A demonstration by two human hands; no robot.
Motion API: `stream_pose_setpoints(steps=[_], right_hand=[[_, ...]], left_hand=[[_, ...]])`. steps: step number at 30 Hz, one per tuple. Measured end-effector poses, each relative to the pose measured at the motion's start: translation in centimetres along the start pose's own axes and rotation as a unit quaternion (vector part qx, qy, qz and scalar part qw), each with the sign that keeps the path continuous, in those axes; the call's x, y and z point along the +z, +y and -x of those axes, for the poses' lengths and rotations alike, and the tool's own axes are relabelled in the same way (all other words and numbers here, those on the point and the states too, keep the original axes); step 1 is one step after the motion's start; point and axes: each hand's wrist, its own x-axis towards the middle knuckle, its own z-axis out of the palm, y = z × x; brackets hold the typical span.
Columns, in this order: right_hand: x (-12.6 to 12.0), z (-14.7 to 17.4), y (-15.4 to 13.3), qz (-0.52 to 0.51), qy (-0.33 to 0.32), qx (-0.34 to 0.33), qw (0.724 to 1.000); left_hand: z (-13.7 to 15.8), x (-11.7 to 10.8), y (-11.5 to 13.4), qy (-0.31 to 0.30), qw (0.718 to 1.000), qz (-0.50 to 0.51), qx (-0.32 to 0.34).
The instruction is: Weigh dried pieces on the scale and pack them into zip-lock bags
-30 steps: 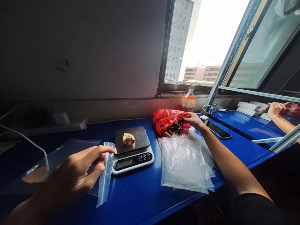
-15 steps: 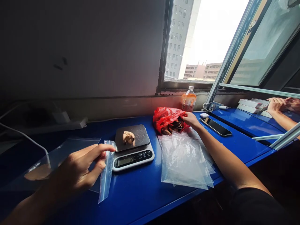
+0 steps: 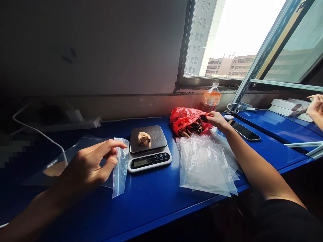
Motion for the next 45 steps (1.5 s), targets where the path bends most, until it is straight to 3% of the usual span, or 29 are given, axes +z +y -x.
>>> stream_pose_setpoints(steps=[7, 11, 14, 17, 21, 23, 28, 37, 45], right_hand=[[-1.5, -0.3, -1.0, 0.062, 0.083, 0.025, 0.994], [-1.8, -0.3, -1.6, 0.047, 0.091, 0.020, 0.995], [-2.0, 0.2, -2.2, -0.004, 0.051, 0.010, 0.999], [-2.2, 1.0, -2.8, -0.083, -0.030, -0.011, 0.996], [-2.3, 1.6, -3.2, -0.263, -0.161, -0.003, 0.951], [-2.1, 1.6, -3.2, -0.299, -0.181, 0.007, 0.937], [-1.3, 1.6, -2.9, -0.279, -0.195, -0.002, 0.940], [0.2, 1.4, -2.3, -0.239, -0.132, -0.044, 0.961], [0.5, 0.8, -3.4, -0.062, -0.008, -0.117, 0.991]], left_hand=[[0.0, -0.1, 0.0, 0.003, 1.000, -0.008, -0.023], [-0.1, -0.4, -0.3, 0.020, 0.997, -0.018, -0.065], [-0.1, -0.4, -0.7, 0.034, 0.995, -0.026, -0.088], [0.0, -0.2, -0.9, 0.036, 0.996, -0.023, -0.084], [0.2, 0.1, -0.4, 0.007, 0.996, -0.001, -0.085], [0.2, 0.1, 0.0, -0.003, 0.995, 0.005, -0.099], [0.2, -0.1, 0.5, -0.004, 0.995, 0.014, -0.102], [0.1, -0.2, 0.5, -0.001, 0.995, 0.028, -0.093], [0.1, -0.1, 0.3, 0.009, 0.996, 0.034, -0.077]])
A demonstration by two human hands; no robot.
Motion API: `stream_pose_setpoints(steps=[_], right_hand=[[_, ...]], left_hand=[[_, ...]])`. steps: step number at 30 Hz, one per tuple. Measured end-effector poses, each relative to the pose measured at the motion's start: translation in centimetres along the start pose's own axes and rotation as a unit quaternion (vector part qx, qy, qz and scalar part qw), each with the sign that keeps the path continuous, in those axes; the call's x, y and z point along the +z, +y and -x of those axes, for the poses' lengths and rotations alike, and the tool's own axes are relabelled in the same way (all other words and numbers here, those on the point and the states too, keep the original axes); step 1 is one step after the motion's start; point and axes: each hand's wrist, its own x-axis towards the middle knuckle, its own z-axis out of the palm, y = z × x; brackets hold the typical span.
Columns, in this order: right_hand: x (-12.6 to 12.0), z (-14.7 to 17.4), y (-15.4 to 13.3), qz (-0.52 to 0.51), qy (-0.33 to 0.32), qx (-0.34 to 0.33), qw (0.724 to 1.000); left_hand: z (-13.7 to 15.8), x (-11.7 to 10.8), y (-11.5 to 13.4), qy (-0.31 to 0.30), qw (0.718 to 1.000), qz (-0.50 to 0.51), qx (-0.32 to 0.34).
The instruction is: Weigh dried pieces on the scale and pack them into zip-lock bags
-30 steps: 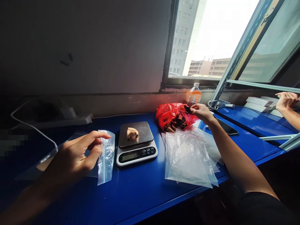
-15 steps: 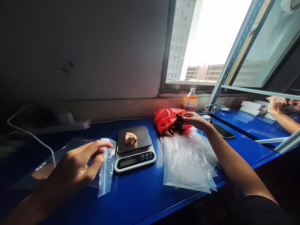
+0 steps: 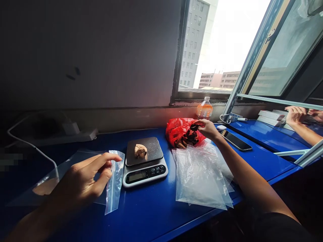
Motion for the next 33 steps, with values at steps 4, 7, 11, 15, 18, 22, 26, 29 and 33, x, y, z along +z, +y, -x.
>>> stream_pose_setpoints(steps=[4, 7, 11, 15, 18, 22, 26, 29, 33], right_hand=[[1.0, 0.1, -0.2, 0.074, 0.030, -0.038, 0.996], [1.8, 0.3, 0.1, 0.121, 0.059, -0.043, 0.990], [2.7, 0.3, 0.6, 0.158, 0.089, -0.044, 0.983], [3.2, 0.4, 0.4, 0.147, 0.045, -0.069, 0.986], [3.1, 0.4, 0.4, 0.118, 0.018, -0.069, 0.990], [2.9, 0.4, 0.7, 0.065, 0.022, -0.036, 0.997], [2.5, 0.4, 0.9, 0.012, 0.034, 0.000, 0.999], [2.0, 0.2, 0.7, -0.014, 0.058, 0.027, 0.998], [0.7, 0.0, -0.5, -0.036, 0.080, 0.050, 0.995]], left_hand=[[0.0, 0.0, 0.1, 0.001, 1.000, 0.005, -0.005], [-0.1, -0.1, 0.3, 0.003, 1.000, 0.006, -0.009], [-0.1, -0.1, 0.3, 0.005, 1.000, 0.005, 0.000], [0.1, 0.0, 0.1, 0.000, 1.000, 0.003, 0.010], [0.1, 0.0, 0.2, 0.001, 1.000, 0.002, 0.001], [0.0, 0.0, 0.2, 0.005, 1.000, 0.002, 0.007], [-0.1, -0.1, 0.1, -0.001, 0.999, -0.013, 0.035], [-0.1, -0.2, 0.1, -0.001, 0.999, -0.017, 0.028], [-0.1, -0.3, -0.2, -0.014, 0.998, -0.015, 0.058]])
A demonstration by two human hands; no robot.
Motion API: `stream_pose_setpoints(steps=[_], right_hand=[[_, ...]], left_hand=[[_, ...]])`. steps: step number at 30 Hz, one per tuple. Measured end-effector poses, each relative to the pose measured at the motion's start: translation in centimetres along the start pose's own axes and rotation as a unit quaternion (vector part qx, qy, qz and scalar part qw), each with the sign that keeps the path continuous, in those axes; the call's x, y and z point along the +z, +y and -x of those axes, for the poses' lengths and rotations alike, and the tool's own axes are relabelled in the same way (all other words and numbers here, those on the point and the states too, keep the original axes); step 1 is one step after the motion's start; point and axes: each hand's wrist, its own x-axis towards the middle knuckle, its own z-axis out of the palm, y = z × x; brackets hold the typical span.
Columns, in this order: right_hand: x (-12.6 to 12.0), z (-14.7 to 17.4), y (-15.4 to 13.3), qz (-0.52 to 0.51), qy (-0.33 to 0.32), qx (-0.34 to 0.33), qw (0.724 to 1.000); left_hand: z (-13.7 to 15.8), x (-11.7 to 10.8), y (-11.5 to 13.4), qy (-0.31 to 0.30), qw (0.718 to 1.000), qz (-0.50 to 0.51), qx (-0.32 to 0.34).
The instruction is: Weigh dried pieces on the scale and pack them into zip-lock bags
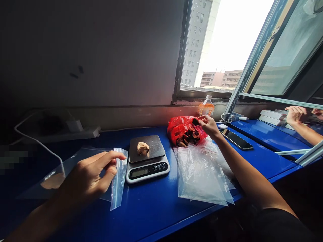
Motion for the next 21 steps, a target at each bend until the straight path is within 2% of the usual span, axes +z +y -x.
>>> stream_pose_setpoints(steps=[4, 6, 8, 11, 13, 16, 18, 21], right_hand=[[-2.0, 0.7, -2.9, -0.019, -0.026, 0.000, 0.999], [-2.6, 1.5, -5.0, -0.032, -0.087, -0.037, 0.995], [-2.2, 2.6, -7.1, -0.031, -0.154, -0.096, 0.983], [0.7, 5.0, -9.8, 0.058, -0.184, -0.198, 0.961], [3.6, 6.8, -11.0, 0.160, -0.197, -0.260, 0.932], [7.7, 8.9, -11.8, 0.251, -0.226, -0.305, 0.890], [9.4, 9.6, -12.0, 0.252, -0.240, -0.309, 0.885], [10.2, 9.3, -12.2, 0.183, -0.243, -0.310, 0.901]], left_hand=[[-0.1, 0.0, 0.2, 0.005, 1.000, 0.000, -0.005], [-0.2, 0.0, 0.5, -0.001, 1.000, 0.000, -0.011], [-0.4, 0.0, 0.7, -0.009, 1.000, 0.002, -0.001], [-0.6, 0.0, 0.8, -0.021, 1.000, 0.011, 0.011], [-0.5, 0.0, 0.9, -0.033, 0.999, 0.021, 0.007], [-0.4, -0.1, 1.1, -0.049, 0.998, 0.035, -0.006], [-0.3, -0.1, 1.3, -0.057, 0.997, 0.044, -0.015], [-0.3, -0.2, 1.7, -0.062, 0.994, 0.074, -0.044]])
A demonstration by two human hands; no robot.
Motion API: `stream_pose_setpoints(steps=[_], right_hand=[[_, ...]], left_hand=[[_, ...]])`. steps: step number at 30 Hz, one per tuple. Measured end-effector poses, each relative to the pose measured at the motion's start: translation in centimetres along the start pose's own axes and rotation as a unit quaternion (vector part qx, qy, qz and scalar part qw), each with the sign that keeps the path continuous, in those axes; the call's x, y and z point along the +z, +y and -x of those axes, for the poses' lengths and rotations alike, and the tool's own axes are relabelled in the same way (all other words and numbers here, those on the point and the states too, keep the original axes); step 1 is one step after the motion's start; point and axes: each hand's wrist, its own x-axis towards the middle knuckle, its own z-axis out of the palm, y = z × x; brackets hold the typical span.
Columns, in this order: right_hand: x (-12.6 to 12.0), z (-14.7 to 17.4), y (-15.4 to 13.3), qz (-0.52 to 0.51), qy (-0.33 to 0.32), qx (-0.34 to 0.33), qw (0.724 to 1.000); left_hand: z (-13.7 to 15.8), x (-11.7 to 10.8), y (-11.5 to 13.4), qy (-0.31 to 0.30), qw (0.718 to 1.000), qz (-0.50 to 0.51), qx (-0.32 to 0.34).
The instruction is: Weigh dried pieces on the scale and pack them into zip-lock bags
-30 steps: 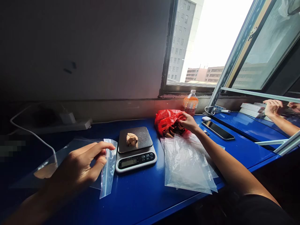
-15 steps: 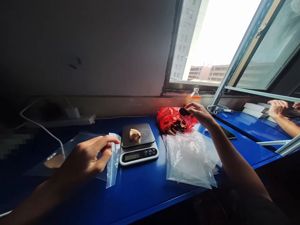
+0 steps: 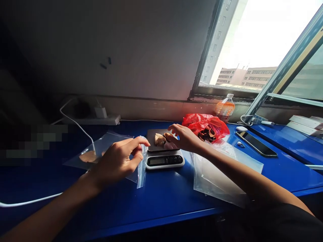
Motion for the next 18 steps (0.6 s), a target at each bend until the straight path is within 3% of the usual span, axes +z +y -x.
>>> stream_pose_setpoints(steps=[6, 14, 18], right_hand=[[-2.0, 0.9, 2.3, -0.057, 0.154, 0.033, 0.986], [-3.2, 2.7, 2.8, -0.025, 0.142, 0.003, 0.990], [-3.0, 2.9, 2.1, 0.003, 0.099, -0.012, 0.995]], left_hand=[[-0.4, -0.3, 0.6, 0.015, 0.994, 0.081, -0.066], [-1.1, -0.1, -0.3, 0.071, 0.984, 0.109, -0.121], [-1.0, 0.1, -0.7, 0.084, 0.982, 0.122, -0.121]])
